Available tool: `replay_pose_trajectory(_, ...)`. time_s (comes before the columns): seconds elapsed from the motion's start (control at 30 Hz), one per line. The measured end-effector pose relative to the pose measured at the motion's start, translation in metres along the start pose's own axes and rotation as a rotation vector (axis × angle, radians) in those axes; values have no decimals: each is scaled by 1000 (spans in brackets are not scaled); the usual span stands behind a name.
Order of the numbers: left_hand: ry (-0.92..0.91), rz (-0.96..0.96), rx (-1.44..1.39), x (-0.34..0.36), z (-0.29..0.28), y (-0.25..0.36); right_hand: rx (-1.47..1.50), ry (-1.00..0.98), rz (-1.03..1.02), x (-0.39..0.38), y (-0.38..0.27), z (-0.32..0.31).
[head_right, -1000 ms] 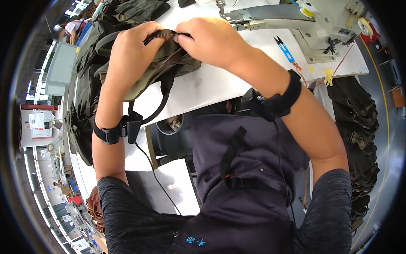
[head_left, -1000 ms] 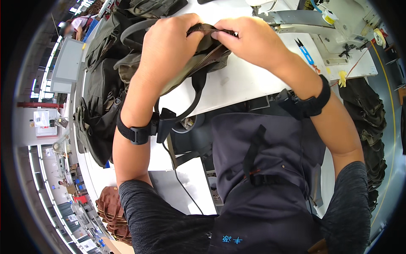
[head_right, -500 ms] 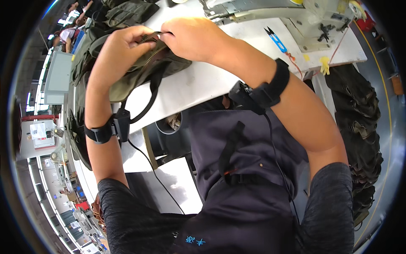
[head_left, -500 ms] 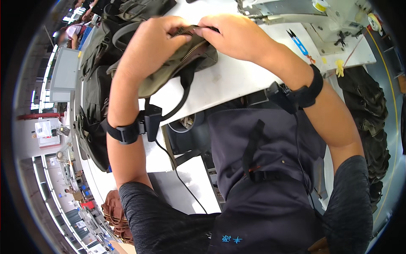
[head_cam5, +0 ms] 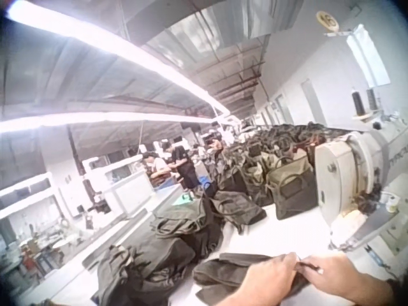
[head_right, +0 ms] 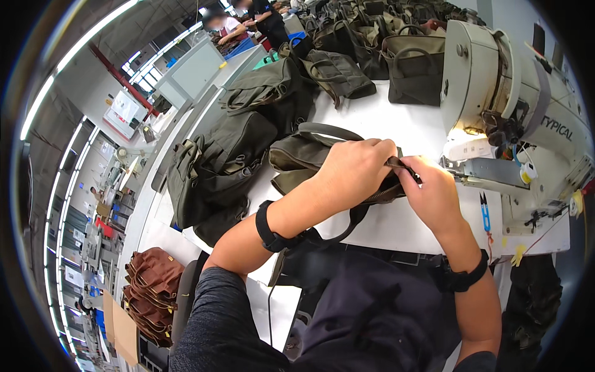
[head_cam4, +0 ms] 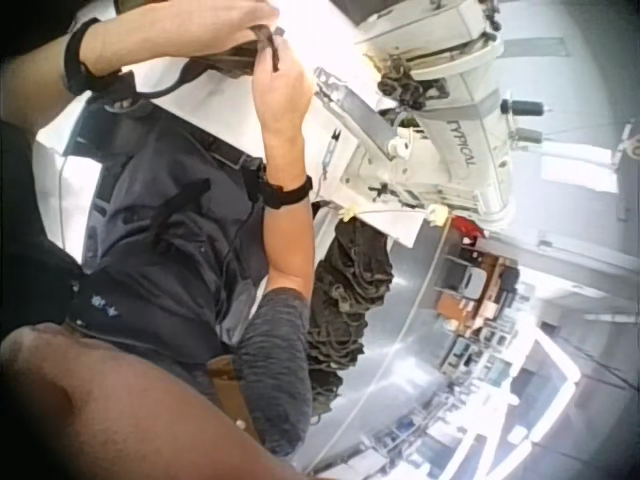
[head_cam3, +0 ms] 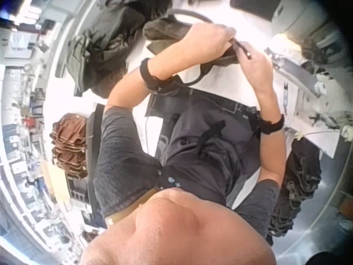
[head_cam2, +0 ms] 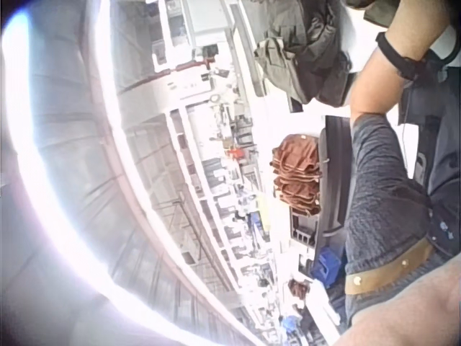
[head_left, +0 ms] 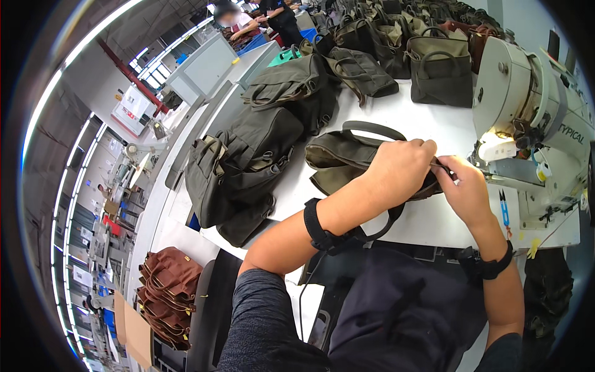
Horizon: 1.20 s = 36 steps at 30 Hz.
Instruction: Using an industrial sewing machine to assemble and finish a green canvas bag.
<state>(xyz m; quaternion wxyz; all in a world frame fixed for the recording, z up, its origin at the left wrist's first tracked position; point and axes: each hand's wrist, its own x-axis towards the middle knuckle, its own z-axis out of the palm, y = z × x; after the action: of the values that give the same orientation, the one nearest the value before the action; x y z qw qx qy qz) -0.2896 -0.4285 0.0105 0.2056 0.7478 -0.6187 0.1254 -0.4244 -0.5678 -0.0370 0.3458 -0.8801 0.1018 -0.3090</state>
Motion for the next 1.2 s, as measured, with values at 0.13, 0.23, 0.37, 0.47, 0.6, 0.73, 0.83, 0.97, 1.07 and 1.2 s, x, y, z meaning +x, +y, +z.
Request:
replay_pose_trajectory(0.13,-11,103,19,-3,5,-5,1,32,-20,-3,2,4)
replay_pose_trajectory(0.23,16,172,88,-6,3,-3,22,42,-12,-3,-3,3)
replay_pose_trajectory(0.37,215,306,182,-8,2,-3,26,166,-131,1,-11,3)
replay_pose_trajectory(0.47,361,380,181,-7,3,-10,-78,355,-338,3,-11,7)
replay_pose_trajectory(0.6,353,359,127,-11,3,-4,-115,373,-378,-4,-1,11)
replay_pose_trajectory(0.73,446,261,-1,-53,-4,25,-137,327,-360,-16,12,12)
replay_pose_trajectory(0.83,225,43,-325,-97,2,41,-138,340,-373,-20,16,14)
replay_pose_trajectory(0.97,75,-263,-310,-116,39,39,-56,356,-406,-19,19,20)
replay_pose_trajectory(1.07,239,-357,-640,-107,57,37,-68,353,-399,-22,23,23)
replay_pose_trajectory(1.2,429,-589,-1528,-80,69,47,-114,354,-334,-35,36,28)
